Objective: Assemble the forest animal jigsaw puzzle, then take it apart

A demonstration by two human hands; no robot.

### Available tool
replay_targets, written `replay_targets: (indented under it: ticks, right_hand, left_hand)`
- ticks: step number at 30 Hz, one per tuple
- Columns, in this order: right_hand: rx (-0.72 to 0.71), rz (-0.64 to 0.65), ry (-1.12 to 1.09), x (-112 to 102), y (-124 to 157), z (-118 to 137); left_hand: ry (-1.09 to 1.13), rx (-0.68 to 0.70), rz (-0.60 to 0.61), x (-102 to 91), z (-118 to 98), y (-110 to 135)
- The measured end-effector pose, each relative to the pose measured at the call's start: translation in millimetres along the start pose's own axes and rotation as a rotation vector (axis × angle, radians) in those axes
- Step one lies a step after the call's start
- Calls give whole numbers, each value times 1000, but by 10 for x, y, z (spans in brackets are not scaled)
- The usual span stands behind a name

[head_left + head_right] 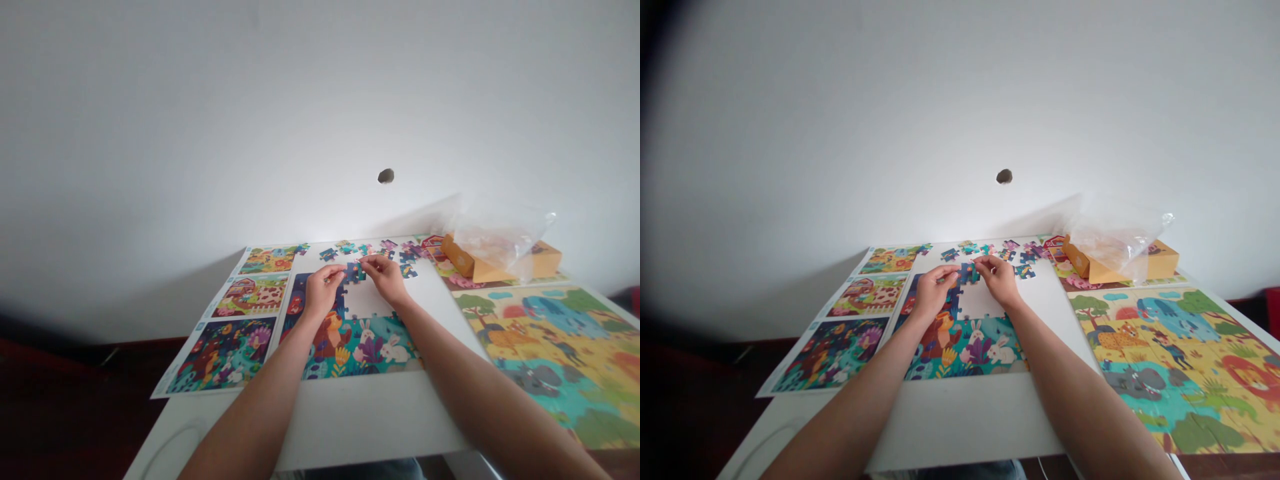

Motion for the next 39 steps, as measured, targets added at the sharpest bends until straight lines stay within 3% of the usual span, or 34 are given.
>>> replay_targets:
  ticks: [7, 11, 16, 20, 24, 30, 35, 39]
  right_hand:
    - [5, 47, 94, -2, 10, -30]
    - [66, 186, 268, 20, 27, -88]
    - [94, 309, 459, 56, 42, -85]
    - [104, 333, 505, 72, 48, -64]
    - [88, 273, 455, 57, 41, -73]
    - [182, -20, 545, -128, 12, -121]
    - [323, -14, 638, -185, 18, -158]
    - [328, 15, 670, -159, 26, -155]
  left_hand:
    - [-85, 34, -68, -30, -8, 0]
    - [-118, 5, -157, -73, 49, -20]
    - [-181, -11, -139, -70, 77, -23]
    - [-234, -32, -130, -62, 76, -18]
    - [-251, -40, -119, -51, 57, -3]
    - [-376, -52, -59, -2, -49, 72]
    - [-529, -74, -33, 27, -101, 113]
    - [-551, -76, -27, 38, -87, 114]
Point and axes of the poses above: each hand's wrist, its own y-axis away from the middle knuckle, its own x-axis out of the palm, z = x × y, the point moved 3 cm from there along -y, towards the middle knuckle, and after that the axes turned 12 degrees about -x, right-handed, at the moved point
